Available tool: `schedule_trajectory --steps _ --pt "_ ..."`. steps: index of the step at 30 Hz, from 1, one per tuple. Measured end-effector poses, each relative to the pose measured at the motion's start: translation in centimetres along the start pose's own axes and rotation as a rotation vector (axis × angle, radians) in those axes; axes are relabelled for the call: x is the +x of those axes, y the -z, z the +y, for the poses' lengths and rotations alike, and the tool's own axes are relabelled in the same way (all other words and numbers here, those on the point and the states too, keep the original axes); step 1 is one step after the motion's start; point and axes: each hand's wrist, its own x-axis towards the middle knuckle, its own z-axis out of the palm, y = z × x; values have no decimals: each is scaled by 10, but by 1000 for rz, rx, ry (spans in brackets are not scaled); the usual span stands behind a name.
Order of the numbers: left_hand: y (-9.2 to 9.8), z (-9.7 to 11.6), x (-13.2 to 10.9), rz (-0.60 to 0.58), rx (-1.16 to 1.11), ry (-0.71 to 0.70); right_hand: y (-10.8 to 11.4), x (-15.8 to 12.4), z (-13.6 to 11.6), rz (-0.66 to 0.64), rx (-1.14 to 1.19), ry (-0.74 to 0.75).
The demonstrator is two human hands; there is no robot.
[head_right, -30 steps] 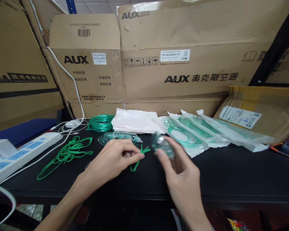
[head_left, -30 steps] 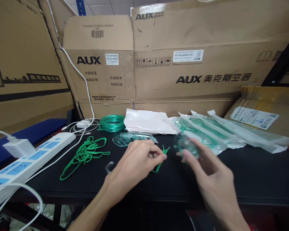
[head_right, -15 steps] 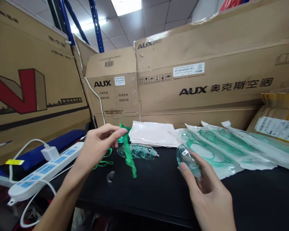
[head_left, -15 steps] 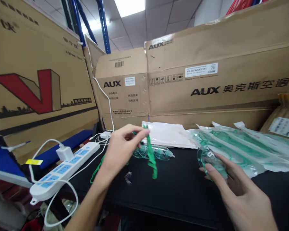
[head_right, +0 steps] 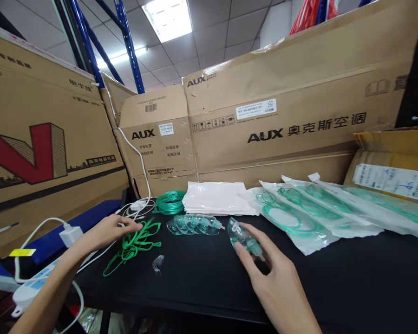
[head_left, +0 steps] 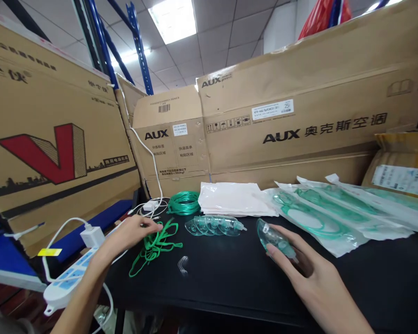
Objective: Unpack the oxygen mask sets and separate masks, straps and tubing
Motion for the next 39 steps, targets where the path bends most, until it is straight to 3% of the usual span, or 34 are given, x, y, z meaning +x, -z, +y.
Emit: schedule_trajectory --steps 4,7,9,12,16,19,30,39 --pt "-1 3 -3 89 159 56 0 -2 2 -107 -121 137" --pt "-6 34 -16 149 146 -10 -1 -3 1 -152 -151 215" --pt "-21 67 -29 76 -13 -147 -1 -3 1 -161 -161 233" --pt "-57 116 -46 -165 -265 -296 -2 -4 3 -149 -150 245" --pt "-103 148 -49 -326 -384 -405 -2 -5 8 -161 -89 274" --pt "-118 148 -42 -370 -515 -423 -2 -6 9 -183 -42 266" --pt "-120 132 -34 -556 -966 -290 0 -4 5 -263 90 111" --pt "-111 134 -36 -495 -805 -341 8 -3 -13 -384 233 -32"
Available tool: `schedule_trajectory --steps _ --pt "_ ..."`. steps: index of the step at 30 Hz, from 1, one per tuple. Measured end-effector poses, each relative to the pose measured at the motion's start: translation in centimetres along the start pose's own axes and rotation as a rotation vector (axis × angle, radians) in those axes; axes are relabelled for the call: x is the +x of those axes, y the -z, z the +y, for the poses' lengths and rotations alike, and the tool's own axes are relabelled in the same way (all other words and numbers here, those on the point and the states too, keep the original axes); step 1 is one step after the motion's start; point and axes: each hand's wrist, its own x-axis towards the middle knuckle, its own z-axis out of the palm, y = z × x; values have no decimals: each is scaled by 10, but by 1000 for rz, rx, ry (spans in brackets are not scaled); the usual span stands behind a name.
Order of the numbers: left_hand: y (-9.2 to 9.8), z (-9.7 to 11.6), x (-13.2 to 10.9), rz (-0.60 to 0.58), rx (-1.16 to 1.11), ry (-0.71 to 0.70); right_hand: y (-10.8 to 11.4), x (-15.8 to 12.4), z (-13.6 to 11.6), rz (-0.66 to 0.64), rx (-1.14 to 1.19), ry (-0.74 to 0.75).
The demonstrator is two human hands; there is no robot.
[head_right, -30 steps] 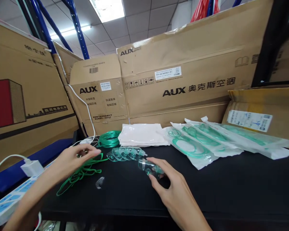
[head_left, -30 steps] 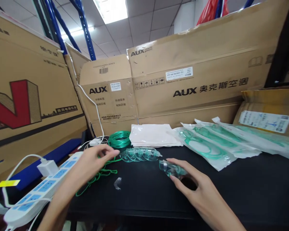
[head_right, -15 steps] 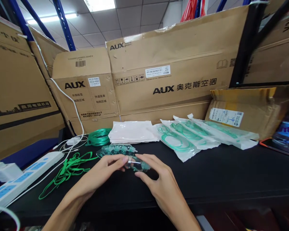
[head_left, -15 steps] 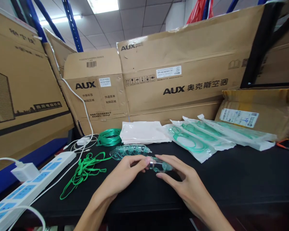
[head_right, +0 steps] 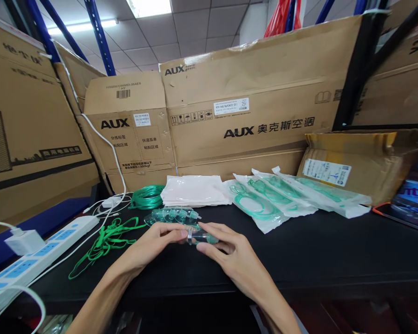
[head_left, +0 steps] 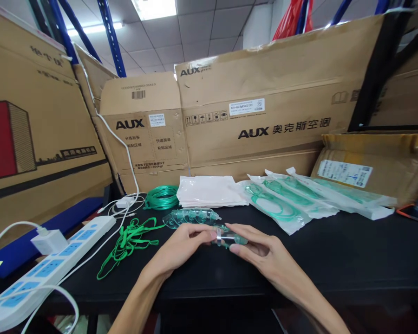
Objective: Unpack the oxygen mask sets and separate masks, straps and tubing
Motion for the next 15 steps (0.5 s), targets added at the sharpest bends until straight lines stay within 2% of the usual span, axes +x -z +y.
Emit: schedule_trajectory --steps 4,8,15 --pt "0 -2 -1 -42 93 -44 -2 0 -4 58 -10 10" --pt "-6 -8 2 -89 -12 -73 -3 0 -4 73 5 1" --pt "-15 -14 5 -30 38 -148 -3 1 -7 37 -13 29"
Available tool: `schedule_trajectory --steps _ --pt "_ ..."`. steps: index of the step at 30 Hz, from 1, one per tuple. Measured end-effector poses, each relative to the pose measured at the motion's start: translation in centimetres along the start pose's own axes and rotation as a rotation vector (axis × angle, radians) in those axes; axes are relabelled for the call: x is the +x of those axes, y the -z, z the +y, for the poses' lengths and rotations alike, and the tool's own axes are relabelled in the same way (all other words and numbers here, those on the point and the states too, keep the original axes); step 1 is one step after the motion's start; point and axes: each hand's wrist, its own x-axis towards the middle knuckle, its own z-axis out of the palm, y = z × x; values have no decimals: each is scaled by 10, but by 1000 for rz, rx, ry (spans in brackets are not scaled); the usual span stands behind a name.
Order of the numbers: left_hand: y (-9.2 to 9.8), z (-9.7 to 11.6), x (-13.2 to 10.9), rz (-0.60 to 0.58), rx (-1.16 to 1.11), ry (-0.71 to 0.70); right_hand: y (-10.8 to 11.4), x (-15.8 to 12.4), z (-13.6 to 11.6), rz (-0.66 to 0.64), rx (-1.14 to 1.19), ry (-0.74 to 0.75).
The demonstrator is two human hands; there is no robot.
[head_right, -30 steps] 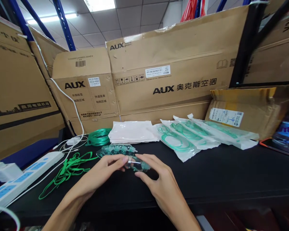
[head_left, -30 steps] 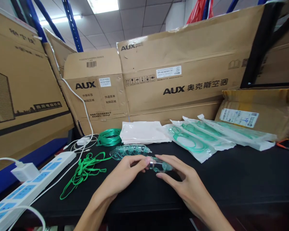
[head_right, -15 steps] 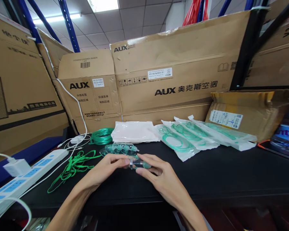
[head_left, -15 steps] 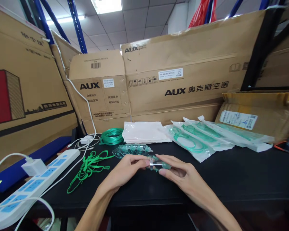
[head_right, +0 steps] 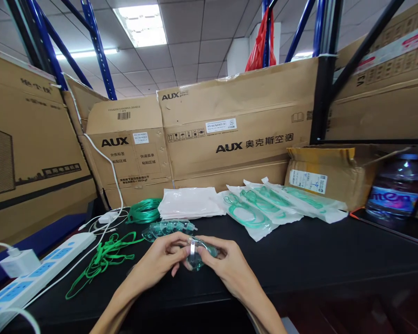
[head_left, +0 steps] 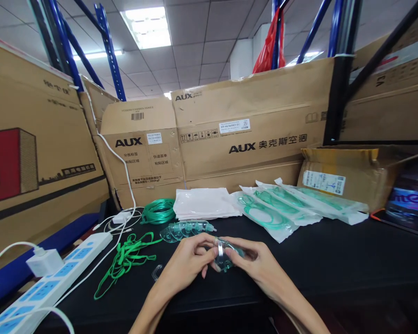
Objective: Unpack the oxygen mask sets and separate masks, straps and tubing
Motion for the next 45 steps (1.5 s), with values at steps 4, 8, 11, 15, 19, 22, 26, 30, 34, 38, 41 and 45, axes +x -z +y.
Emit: schedule_trajectory --steps 4,8,11,15,19,22,26,30,34,38,41,45 --pt "1 1 -1 1 58 7 -1 -1 -1 11 -35 10" --pt "-1 3 0 24 99 -1 -1 -1 0 19 -87 28" --pt "-6 2 2 94 23 -18 -2 0 3 66 -82 57" --pt "-12 3 2 169 -44 -48 -3 3 6 136 -82 68" --pt "-17 6 0 150 60 -45 -3 3 7 196 -85 69" --pt "-20 7 1 189 143 -141 -3 3 7 200 -85 75" --pt "-22 5 2 254 246 -145 -3 4 5 185 -96 75" --pt "-20 5 2 286 256 -126 -3 5 3 168 -140 78" --pt "-19 6 0 306 274 -134 -5 3 2 146 -198 106" --pt "-21 6 1 306 277 -154 -5 1 4 139 -230 144" --pt "-24 3 2 295 256 -188 -4 2 8 170 -249 135" --pt "-24 0 4 256 247 -234 -1 3 9 200 -265 99"
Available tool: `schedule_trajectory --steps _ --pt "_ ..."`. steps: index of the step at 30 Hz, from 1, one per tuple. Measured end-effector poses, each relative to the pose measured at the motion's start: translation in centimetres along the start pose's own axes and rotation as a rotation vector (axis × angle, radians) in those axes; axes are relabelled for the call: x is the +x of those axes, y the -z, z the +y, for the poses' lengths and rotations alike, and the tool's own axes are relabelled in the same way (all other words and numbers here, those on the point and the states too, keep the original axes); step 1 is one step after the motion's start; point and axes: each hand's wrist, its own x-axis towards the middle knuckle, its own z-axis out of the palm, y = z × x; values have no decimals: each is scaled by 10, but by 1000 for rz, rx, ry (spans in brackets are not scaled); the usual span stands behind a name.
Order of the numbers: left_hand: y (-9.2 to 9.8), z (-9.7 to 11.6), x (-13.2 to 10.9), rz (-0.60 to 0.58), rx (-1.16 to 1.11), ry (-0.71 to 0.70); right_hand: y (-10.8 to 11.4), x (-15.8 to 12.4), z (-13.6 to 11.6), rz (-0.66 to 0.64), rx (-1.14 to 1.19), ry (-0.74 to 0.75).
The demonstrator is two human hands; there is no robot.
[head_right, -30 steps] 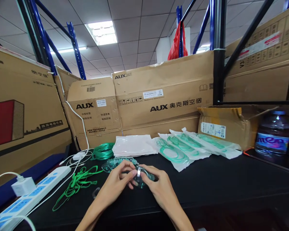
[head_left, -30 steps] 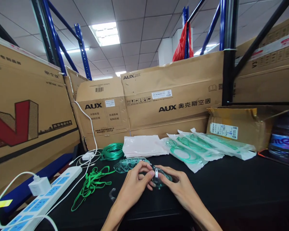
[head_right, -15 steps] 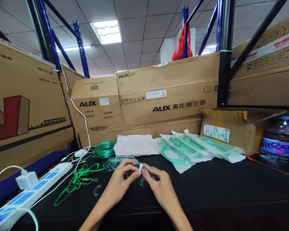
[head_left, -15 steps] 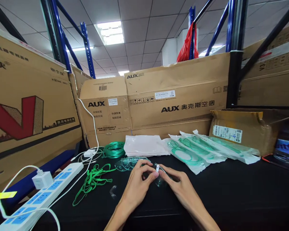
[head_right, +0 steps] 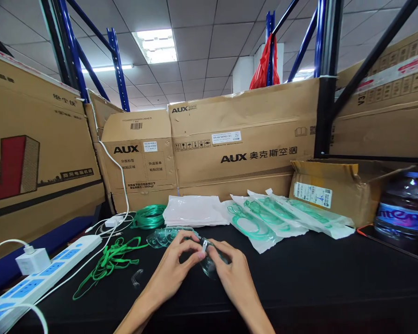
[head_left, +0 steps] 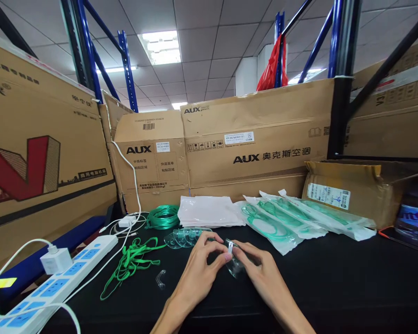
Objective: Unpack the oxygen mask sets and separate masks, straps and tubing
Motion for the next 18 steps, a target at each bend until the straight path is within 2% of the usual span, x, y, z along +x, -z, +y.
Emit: schedule_trajectory --steps 5,11,15,18 --pt "8 2 -1 -2 76 -77 1 2 -8 -75 1 -5" --pt "25 6 -4 -156 278 -224 1 1 -13 -169 23 -28" --pt "35 11 -4 -201 301 -200 2 -2 -13 -196 70 -54" --pt "39 13 -4 -181 231 -107 6 -4 -14 -262 132 -50"
